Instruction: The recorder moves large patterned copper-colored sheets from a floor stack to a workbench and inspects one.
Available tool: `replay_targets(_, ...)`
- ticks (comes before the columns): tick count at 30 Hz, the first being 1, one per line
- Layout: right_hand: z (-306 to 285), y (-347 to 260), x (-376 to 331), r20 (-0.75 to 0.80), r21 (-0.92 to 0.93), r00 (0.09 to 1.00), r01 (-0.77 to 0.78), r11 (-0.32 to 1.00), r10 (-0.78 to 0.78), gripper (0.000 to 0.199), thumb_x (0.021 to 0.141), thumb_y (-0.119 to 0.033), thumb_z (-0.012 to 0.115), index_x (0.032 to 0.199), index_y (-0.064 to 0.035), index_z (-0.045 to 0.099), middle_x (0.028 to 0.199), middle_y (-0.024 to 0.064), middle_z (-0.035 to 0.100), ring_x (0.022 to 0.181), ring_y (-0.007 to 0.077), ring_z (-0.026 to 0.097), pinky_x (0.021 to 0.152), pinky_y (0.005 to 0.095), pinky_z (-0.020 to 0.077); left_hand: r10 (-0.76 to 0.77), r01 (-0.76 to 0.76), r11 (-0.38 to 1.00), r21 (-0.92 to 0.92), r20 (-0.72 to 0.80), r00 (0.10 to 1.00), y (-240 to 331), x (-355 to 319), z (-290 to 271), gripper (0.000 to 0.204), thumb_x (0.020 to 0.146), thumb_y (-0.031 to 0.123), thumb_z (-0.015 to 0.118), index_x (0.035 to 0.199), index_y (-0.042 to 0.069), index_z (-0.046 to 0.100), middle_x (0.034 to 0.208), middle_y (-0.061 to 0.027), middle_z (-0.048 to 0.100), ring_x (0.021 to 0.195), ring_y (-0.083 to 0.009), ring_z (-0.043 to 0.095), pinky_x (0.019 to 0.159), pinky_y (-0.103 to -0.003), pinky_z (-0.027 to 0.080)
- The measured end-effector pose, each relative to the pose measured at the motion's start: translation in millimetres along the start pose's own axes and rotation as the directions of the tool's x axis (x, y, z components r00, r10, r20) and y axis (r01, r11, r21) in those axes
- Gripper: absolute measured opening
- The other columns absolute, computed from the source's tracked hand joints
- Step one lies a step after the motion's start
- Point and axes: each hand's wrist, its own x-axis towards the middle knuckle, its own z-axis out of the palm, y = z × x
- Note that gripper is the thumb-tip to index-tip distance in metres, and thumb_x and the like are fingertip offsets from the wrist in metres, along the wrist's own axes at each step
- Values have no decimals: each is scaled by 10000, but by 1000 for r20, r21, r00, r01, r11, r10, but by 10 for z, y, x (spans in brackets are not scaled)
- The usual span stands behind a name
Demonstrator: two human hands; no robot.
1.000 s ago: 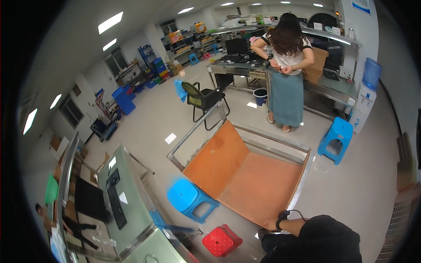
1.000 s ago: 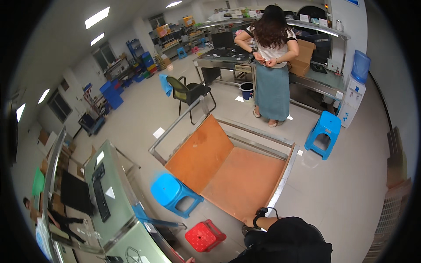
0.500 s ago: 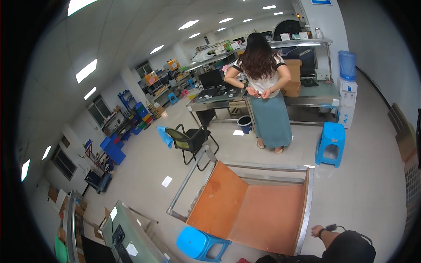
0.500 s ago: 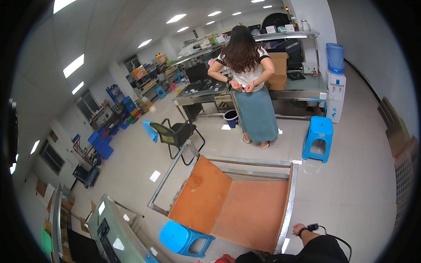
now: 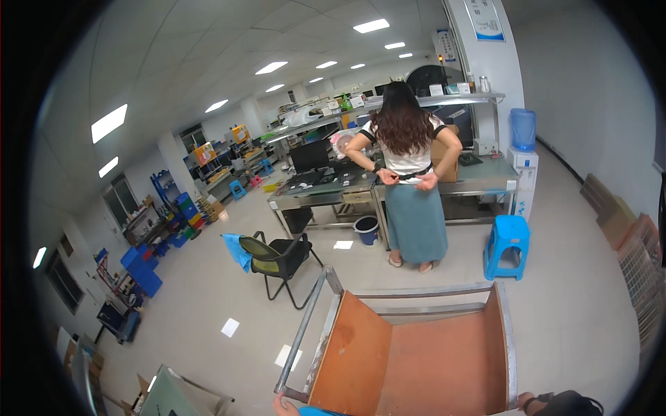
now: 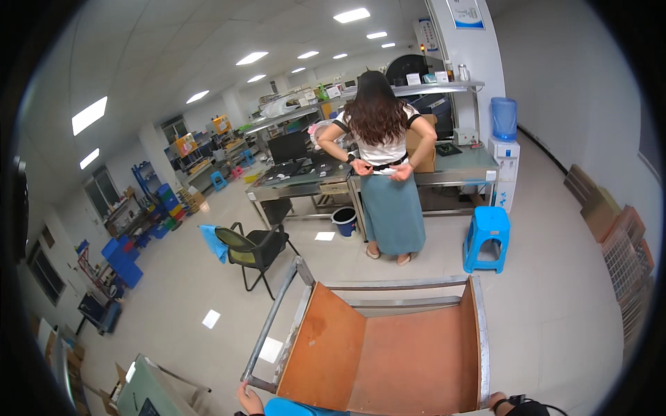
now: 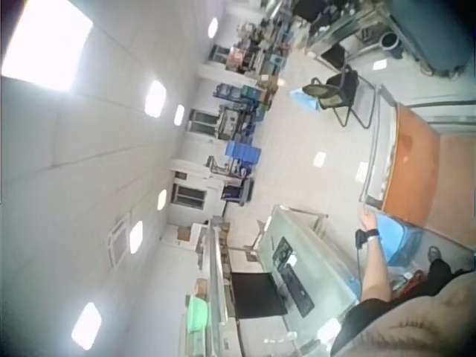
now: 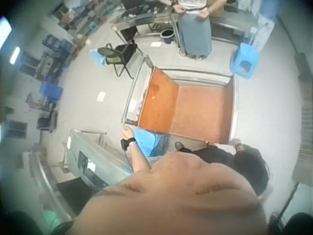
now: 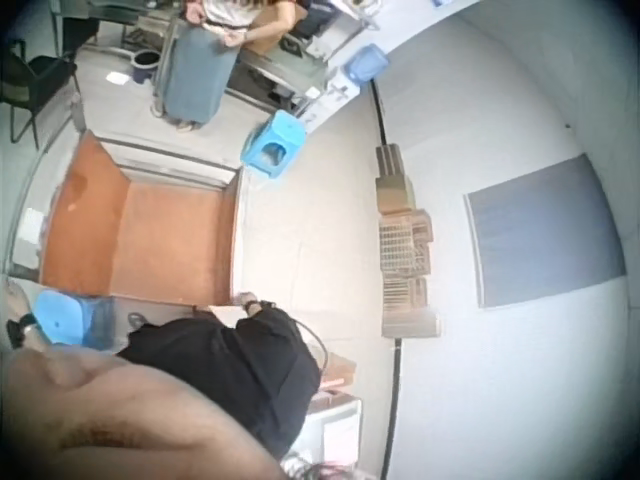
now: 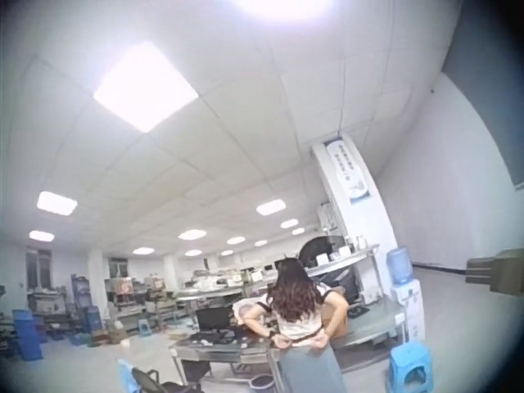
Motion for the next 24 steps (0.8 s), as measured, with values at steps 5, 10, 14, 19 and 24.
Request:
replay_targets(5,-2119,-1356,-688,-147,958,850,-6,288,506,291,726,-185,485,974,-46,546,952,162,549,878,283,519,786,329,396,261,-267,963,48,100,960,-460,782,543,288,767,147,455,985,-39,480,923,-228,521,889,-344,486,810,-362,362)
replay_targets(10,-2759,-1846,-863,-198,964,874,92,250,443,250,753,-179,480,957,-54,554,858,145,579,721,247,566,650,333,446,-12,-57,988,146,431,902,-652,1236,713,405,726,342,519,925,-10,529,829,-207,559,803,-334,527,718,-377,406)
replay_targets(14,-2641,-1963,-1050,-225,899,907,52,435,355,228,781,-184,453,937,-54,557,835,119,585,683,233,564,616,317,449,-29,-73,981,180,505,863,-1107,1372,817,476,712,434,506,890,-5,548,820,-202,568,785,-347,534,689,-384,417)
replay_targets(19,-868,-2044,-964,314,757,921,-96,-647,231,201,810,-153,404,933,-56,529,697,78,551,583,217,519,500,335,427,17,-159,942,295,433,901,-618,1158,654,492,686,404,544,939,-17,511,862,-223,551,829,-359,520,713,-387,412)
replay_targets(24,-495,-1840,-1395,505,779,833,-327,-535,226,191,806,-162,403,917,-62,524,698,75,539,580,218,506,487,344,419,-111,-28,968,249,526,843,-1030,1099,772,491,683,373,558,980,-11,492,908,-226,540,868,-343,513,746,-380,400)
